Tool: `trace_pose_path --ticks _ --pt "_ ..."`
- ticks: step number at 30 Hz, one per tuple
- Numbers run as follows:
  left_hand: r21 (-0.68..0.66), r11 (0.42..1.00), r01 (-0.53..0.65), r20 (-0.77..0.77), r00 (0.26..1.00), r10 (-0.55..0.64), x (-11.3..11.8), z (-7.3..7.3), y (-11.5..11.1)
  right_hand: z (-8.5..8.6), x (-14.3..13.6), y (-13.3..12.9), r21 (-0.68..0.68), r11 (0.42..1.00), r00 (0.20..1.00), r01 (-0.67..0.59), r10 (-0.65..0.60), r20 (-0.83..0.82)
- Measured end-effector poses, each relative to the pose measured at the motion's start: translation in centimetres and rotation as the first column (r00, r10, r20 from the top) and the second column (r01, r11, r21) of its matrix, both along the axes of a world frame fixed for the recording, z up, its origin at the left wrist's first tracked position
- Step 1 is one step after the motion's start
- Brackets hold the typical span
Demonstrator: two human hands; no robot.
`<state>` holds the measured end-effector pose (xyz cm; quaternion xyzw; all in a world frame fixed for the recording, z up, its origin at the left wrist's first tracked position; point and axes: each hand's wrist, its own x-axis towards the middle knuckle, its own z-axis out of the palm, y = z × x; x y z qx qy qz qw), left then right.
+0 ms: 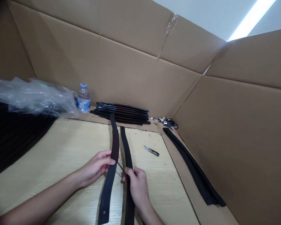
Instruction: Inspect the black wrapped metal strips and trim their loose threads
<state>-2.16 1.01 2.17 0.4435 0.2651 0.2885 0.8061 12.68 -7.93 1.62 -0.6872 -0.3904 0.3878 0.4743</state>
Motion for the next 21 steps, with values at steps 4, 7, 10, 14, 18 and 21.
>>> trace_pose_path --ticks 4,7,10,14,18,21 --pt "0.037 0.999 -0.008 -0.033 0.999 0.009 0.3 -0.6 -0.2 -0.2 2.4 1.1 0.023 0.999 0.966 0.031 -0.036 0.257" --pt "0.067 0.998 -0.003 -0.065 0.998 0.008 0.5 -1.1 -0.4 -0.4 3.6 1.7 0.01 0.999 0.902 0.04 -0.04 0.429" --pt "0.092 0.996 -0.006 -0.092 0.996 0.014 0.7 -1.4 -0.6 -0.5 4.2 1.9 -0.014 0.999 0.823 0.039 -0.025 0.567" --pt "0.11 0.994 -0.01 -0.113 0.993 0.022 0.9 -1.6 -0.6 -0.4 4.6 1.9 -0.039 0.999 0.71 0.037 0.001 0.704" --pt "0.1 0.995 -0.02 -0.12 0.992 0.032 1.0 -1.7 -0.6 -0.2 4.8 1.5 -0.06 0.998 0.612 0.018 0.037 0.79" --pt "0.082 0.996 -0.023 -0.121 0.992 0.033 1.0 -1.6 -0.7 0.0 5.5 1.3 -0.078 0.997 0.56 0.014 0.057 0.827"
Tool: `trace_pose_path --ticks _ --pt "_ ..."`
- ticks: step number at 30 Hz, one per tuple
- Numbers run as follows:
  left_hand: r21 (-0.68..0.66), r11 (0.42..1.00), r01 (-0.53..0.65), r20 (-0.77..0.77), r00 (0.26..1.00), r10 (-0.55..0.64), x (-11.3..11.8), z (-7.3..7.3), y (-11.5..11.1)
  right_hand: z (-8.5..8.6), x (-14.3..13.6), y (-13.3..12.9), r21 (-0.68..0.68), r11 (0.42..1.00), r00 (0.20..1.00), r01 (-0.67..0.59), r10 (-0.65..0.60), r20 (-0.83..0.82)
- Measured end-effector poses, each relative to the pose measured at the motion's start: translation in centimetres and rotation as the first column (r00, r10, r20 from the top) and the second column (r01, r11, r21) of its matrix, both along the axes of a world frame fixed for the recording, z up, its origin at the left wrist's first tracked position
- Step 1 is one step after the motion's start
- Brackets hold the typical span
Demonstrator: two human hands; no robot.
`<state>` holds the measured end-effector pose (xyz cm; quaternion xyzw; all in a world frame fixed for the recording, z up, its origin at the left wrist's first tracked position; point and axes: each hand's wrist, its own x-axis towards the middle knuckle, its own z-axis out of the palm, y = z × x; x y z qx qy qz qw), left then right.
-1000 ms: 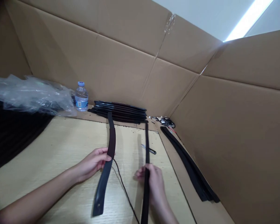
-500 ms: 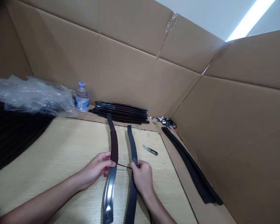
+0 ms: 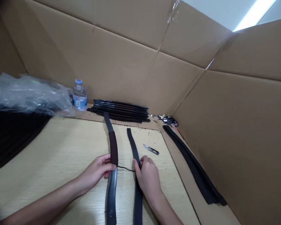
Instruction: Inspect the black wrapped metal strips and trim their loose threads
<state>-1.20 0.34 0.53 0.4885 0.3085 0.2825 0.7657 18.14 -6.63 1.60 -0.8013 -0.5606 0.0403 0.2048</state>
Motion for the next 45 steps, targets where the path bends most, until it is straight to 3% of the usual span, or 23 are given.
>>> trace_pose_path --ticks 8,13,18,21,24,28,32,38,45 --pt "-0.025 1.0 0.02 -0.009 1.0 -0.02 -0.2 0.3 0.1 0.2 6.2 3.0 -0.014 1.0 0.997 0.013 -0.012 0.074" --pt "-0.018 1.0 0.024 0.01 1.0 -0.024 -0.1 0.0 0.3 0.2 9.2 4.5 -0.102 0.994 1.0 -0.029 0.027 -0.016" --pt "-0.028 0.999 0.016 0.012 1.0 -0.015 -0.2 -0.3 0.3 1.2 9.9 4.7 -0.161 0.987 0.986 -0.024 -0.003 -0.166" --pt "-0.028 1.0 0.009 0.02 1.0 -0.008 -0.2 -0.3 0.3 2.3 8.9 4.1 -0.108 0.993 0.956 0.044 -0.074 -0.284" --pt "-0.032 0.999 -0.016 0.039 0.999 0.017 -0.1 -0.4 0.1 3.1 5.7 2.5 -0.03 0.993 0.882 0.112 -0.113 -0.458" --pt "-0.048 0.996 -0.069 0.066 0.995 0.072 0.1 -0.5 -0.1 3.0 -0.9 -0.8 -0.029 0.997 0.68 0.071 -0.07 -0.73" --pt "-0.057 0.993 -0.099 0.084 0.991 0.103 0.2 -0.6 -0.3 2.1 -5.7 -2.9 -0.084 0.996 0.493 0.01 -0.078 -0.867" --pt "-0.054 0.994 -0.094 0.095 0.99 0.099 0.1 -0.5 -0.5 1.9 -6.5 -3.0 -0.093 0.992 0.376 -0.087 -0.054 -0.925" --pt "-0.059 0.994 -0.096 0.121 0.987 0.102 0.1 -0.5 -0.5 1.7 -6.7 -2.5 -0.149 0.981 0.268 -0.125 -0.111 -0.957"
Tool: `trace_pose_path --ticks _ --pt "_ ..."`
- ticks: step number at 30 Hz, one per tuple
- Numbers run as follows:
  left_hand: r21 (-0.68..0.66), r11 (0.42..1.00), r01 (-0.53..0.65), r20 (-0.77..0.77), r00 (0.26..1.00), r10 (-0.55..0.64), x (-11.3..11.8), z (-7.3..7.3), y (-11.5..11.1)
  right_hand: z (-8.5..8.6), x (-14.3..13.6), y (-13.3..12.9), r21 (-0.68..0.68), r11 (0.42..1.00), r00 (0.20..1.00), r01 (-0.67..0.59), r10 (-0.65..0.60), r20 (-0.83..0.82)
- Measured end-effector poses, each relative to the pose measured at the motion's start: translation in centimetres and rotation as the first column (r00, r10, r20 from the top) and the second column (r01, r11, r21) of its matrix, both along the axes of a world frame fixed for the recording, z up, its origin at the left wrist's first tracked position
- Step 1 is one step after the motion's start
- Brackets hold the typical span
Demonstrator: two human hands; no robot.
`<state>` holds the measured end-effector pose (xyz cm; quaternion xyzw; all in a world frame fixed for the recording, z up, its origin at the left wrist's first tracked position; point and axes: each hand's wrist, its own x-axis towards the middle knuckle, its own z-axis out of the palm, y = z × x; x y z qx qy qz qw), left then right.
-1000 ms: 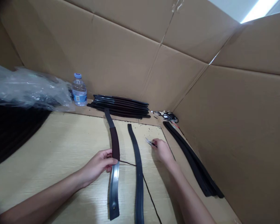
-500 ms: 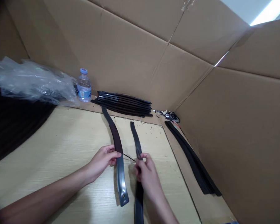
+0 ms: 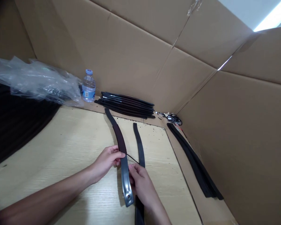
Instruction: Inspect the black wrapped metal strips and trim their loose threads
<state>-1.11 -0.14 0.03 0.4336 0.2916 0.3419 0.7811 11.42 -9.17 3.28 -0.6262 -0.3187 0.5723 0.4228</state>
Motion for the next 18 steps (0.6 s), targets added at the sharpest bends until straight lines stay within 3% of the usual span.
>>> trace_pose_path --ticks 7,18 --pt "-0.018 1.0 0.008 0.014 1.0 -0.007 -0.05 0.26 -0.01 -0.97 0.05 0.27 0.027 0.999 0.997 0.038 -0.036 -0.066" --pt "-0.042 0.999 0.019 0.035 0.999 -0.018 -0.09 0.26 -0.14 -0.83 0.13 0.46 0.059 0.997 0.997 0.047 -0.043 -0.063"
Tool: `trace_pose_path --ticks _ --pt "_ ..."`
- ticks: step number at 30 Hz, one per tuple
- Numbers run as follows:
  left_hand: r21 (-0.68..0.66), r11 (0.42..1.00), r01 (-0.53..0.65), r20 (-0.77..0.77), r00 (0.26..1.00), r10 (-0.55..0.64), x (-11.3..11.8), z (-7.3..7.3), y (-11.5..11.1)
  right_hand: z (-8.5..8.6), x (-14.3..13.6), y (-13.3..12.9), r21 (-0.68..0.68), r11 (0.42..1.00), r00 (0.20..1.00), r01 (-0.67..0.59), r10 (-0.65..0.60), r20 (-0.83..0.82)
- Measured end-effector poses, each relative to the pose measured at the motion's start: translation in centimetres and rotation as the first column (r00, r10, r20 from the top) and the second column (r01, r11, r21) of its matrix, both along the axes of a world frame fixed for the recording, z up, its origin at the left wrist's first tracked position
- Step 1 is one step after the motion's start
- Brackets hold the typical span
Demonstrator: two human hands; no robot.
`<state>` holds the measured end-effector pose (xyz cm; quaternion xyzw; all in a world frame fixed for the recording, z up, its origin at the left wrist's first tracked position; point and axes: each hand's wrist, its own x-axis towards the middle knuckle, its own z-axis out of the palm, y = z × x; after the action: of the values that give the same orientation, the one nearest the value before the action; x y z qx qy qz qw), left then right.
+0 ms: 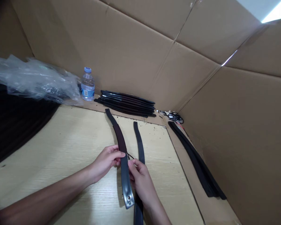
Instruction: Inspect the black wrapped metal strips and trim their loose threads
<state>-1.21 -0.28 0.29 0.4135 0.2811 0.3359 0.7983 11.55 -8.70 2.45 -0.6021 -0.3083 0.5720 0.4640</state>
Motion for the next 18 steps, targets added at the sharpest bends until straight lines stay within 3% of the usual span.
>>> trace_pose_path --ticks 8,18 --pt "0.01 1.0 0.019 0.008 1.0 -0.019 0.12 -0.04 -0.16 -0.71 0.4 0.83 0.102 0.995 0.993 0.021 -0.033 0.116" --pt "0.014 1.0 0.011 0.008 1.0 -0.011 0.09 -0.05 -0.17 -0.22 0.46 0.43 0.173 0.985 0.97 0.025 -0.065 0.233"
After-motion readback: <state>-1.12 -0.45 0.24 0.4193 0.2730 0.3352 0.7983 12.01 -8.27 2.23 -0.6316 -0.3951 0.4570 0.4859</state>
